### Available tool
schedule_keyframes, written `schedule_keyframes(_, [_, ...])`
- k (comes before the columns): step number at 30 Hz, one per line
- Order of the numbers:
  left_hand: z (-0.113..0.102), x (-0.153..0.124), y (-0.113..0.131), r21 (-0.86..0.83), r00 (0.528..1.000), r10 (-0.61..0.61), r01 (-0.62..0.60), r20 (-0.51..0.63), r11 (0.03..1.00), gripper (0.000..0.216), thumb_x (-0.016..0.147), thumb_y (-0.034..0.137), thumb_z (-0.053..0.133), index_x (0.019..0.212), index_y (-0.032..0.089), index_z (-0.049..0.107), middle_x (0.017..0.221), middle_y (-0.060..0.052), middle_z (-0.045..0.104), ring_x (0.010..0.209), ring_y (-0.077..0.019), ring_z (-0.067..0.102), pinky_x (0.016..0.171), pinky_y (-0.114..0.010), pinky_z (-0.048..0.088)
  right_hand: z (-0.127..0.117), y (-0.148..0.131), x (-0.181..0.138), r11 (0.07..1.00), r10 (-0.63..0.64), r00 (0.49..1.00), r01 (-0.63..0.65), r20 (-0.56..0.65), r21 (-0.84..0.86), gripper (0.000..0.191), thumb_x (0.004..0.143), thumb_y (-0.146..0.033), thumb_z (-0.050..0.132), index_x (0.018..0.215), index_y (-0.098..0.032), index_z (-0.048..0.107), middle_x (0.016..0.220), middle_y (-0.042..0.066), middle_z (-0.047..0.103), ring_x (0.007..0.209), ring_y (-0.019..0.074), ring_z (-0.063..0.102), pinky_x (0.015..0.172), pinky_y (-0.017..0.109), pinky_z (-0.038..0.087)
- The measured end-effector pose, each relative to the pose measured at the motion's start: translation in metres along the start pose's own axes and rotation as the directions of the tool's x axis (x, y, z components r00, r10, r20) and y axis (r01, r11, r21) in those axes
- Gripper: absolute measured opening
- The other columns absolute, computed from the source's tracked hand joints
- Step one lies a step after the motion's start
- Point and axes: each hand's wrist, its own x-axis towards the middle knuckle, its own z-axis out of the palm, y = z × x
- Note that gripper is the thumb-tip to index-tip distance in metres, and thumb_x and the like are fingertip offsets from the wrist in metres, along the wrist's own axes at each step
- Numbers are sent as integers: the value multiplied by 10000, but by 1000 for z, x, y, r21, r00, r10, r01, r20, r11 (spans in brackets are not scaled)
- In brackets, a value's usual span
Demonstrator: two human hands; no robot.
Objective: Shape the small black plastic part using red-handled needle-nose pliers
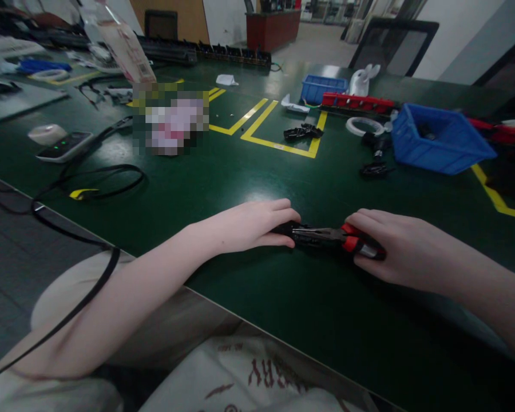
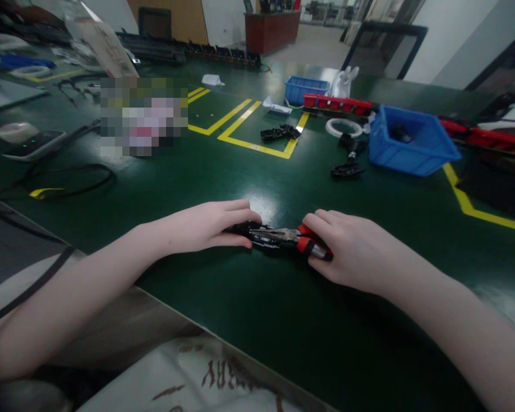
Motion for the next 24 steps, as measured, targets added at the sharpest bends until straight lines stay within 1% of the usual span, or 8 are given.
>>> schedule_keyframes(4, [0,-1,-1,27,1000,9,-9,-10,1000,350,933,410,490,1191,175,508,1081,-49,535,858,-151,548,683,-226,401,3,-2,0,1000,15,1000,-16,-5,-3,256,716,-260,520,959,-182,524,839,65,594,699,196,587,573,313,476])
schedule_keyframes(11, [1,-1,-1,140,999,12,-5,-46,990,392,915,463,496,1181,175,519,1099,-58,507,858,-162,540,695,-244,421,-1,-1,-2,1000,30,1000,-30,1,1,258,699,-263,537,944,-183,535,837,71,602,696,204,593,568,324,484])
schedule_keyframes(20, [2,-1,-2,146,997,42,-32,-67,989,364,918,451,498,1154,174,523,1089,-57,521,875,-163,546,696,-243,420,2,-4,1,999,38,999,-39,23,27,258,709,-253,523,953,-173,539,837,75,601,707,204,596,584,331,493])
schedule_keyframes(24, [1,0,-1,142,998,31,-24,-53,990,353,919,443,502,1148,176,528,1078,-56,526,889,-165,548,696,-240,418,0,-1,0,999,37,999,-38,22,12,271,704,-260,526,961,-176,544,855,79,606,717,212,604,597,347,501])
